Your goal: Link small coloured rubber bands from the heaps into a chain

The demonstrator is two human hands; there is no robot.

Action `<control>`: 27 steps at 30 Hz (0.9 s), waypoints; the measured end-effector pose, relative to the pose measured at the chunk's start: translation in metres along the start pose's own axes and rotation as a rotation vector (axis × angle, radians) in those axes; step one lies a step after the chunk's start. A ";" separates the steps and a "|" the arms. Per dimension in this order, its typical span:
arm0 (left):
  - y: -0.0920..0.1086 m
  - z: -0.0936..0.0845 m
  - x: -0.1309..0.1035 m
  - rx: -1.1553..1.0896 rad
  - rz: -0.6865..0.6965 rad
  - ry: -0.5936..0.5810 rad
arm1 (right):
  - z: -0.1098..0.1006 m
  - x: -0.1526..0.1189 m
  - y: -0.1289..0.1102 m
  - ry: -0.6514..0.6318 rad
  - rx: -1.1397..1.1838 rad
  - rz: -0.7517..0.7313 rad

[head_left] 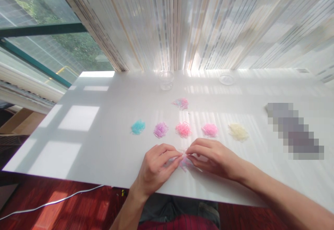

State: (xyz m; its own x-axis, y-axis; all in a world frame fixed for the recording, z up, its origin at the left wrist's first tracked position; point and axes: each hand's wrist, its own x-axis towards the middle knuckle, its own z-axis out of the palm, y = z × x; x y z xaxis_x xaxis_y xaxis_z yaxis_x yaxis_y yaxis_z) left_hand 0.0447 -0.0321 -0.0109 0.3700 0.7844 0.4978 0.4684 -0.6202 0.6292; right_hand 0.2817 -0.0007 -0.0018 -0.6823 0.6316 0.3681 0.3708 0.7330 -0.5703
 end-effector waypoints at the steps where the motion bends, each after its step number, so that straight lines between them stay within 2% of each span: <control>1: 0.000 0.000 0.000 -0.007 -0.005 0.005 | 0.000 0.000 0.000 0.009 -0.015 -0.007; 9: -0.001 0.000 -0.001 -0.023 -0.023 0.005 | -0.002 0.003 -0.002 0.066 -0.080 -0.039; 27: 0.001 0.000 0.000 -0.036 -0.031 0.015 | -0.004 0.006 -0.005 0.094 -0.091 -0.044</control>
State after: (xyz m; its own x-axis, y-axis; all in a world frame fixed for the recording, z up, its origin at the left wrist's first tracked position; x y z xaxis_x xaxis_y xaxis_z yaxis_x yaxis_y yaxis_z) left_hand 0.0446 -0.0326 -0.0105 0.3437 0.8031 0.4867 0.4504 -0.5958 0.6650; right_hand 0.2786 0.0010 0.0064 -0.6387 0.6161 0.4610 0.4001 0.7776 -0.4849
